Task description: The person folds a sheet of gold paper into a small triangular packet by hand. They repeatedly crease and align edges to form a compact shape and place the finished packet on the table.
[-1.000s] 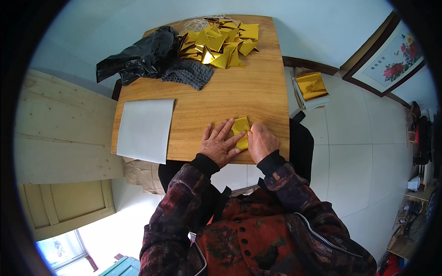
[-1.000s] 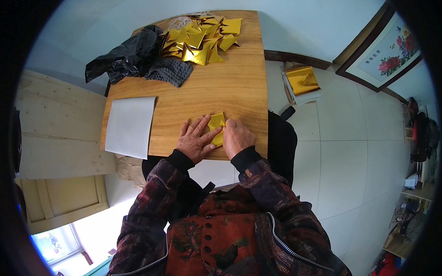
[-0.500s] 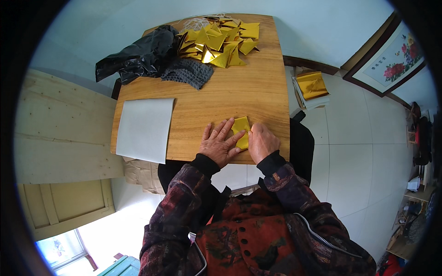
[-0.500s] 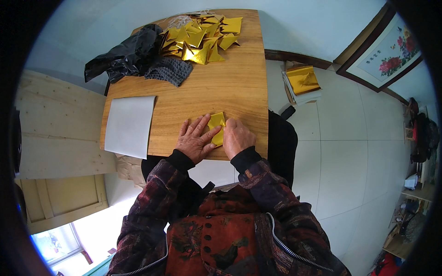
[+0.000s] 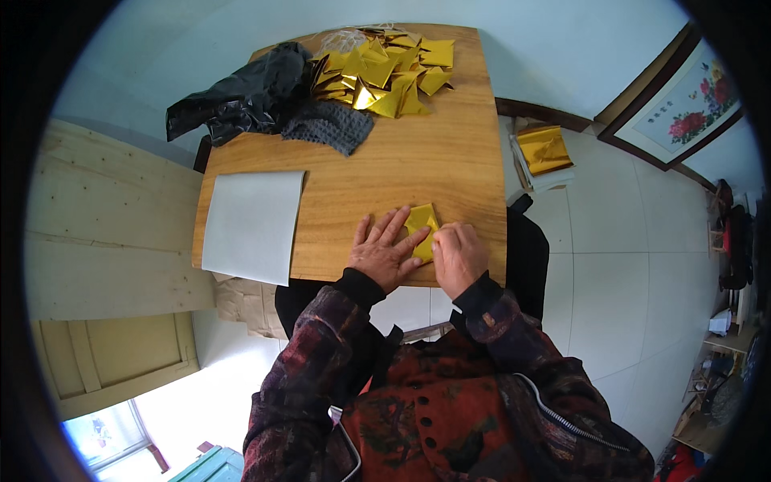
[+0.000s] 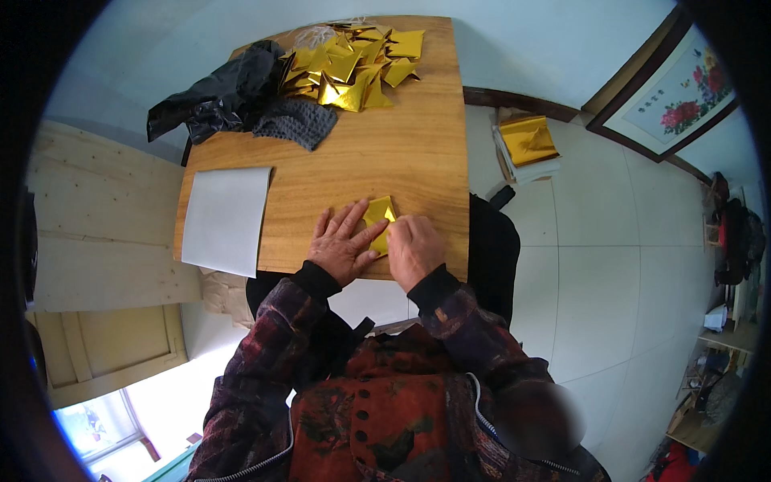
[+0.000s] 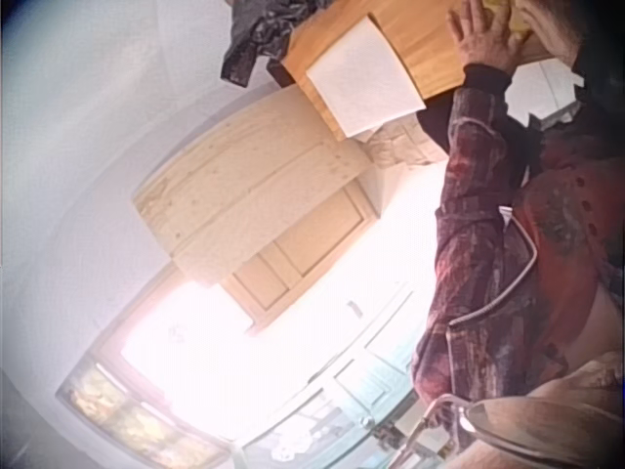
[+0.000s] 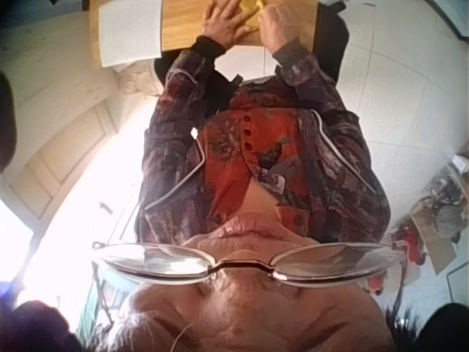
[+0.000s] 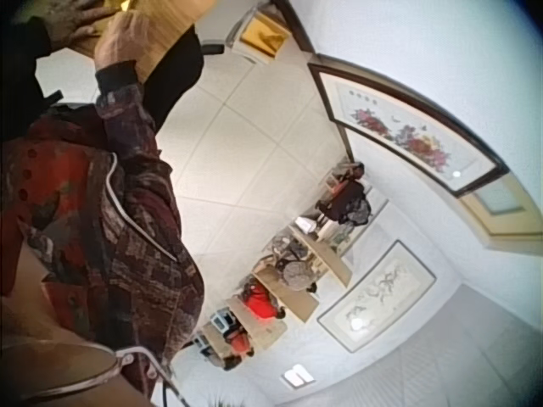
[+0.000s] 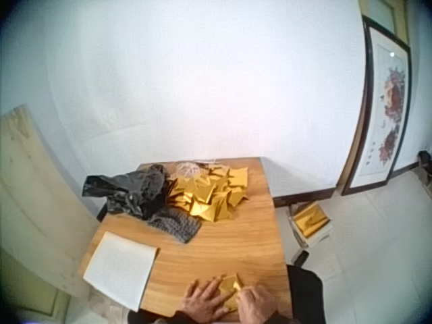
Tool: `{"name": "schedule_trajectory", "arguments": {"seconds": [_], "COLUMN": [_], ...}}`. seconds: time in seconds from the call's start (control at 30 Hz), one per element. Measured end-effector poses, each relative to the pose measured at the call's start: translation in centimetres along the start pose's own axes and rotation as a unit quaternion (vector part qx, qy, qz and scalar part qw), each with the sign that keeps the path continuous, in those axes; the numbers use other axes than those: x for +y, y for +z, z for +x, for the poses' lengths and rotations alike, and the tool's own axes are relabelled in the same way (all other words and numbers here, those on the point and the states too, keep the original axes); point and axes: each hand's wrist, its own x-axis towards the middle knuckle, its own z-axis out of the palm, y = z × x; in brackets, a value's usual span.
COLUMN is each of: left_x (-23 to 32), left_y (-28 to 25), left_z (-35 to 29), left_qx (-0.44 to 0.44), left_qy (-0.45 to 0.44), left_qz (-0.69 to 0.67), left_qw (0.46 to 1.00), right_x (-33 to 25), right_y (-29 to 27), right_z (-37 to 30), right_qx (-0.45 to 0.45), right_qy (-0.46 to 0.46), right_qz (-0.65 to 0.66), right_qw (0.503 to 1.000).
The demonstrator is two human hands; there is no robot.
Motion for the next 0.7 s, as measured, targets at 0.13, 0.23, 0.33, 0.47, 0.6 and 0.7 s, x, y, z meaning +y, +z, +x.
{"name": "schedule_trajectory", "arguments": {"seconds": [0.13, 0.23, 0.33, 0.47, 0.6, 0.7], "left_x": [0.0, 0.2, 0.1, 0.1, 0.0, 0.1], "left_y": [0.1, 0.1, 0.0, -0.1, 0.2, 0.4], "left_z": [0.0, 0.1, 0.0, 0.0, 0.0, 0.1], "left_qx": [-0.005, -0.008, -0.006, 0.008, 0.010, 0.030], "left_qy": [-0.015, -0.022, -0.019, -0.013, -0.018, -0.014], "left_qz": [-0.012, -0.008, -0.019, -0.037, -0.004, -0.008], "left_qw": [1.000, 1.000, 1.000, 0.999, 1.000, 0.999], "right_x": [-0.8, -1.5, -3.2, -4.0, -3.4, -2.8], "right_y": [-0.2, -0.4, -0.4, -0.1, -0.2, -0.1], "right_z": [-2.1, -4.1, -6.1, -6.7, -5.9, -5.7], "right_qx": [-0.027, -0.114, -0.094, -0.105, -0.088, -0.082], "right_qy": [-0.106, -0.132, -0.184, -0.178, -0.140, -0.113], "right_qz": [-0.012, -0.020, 0.034, 0.043, 0.024, 0.004], "right_qw": [0.994, 0.985, 0.978, 0.977, 0.986, 0.990]}}
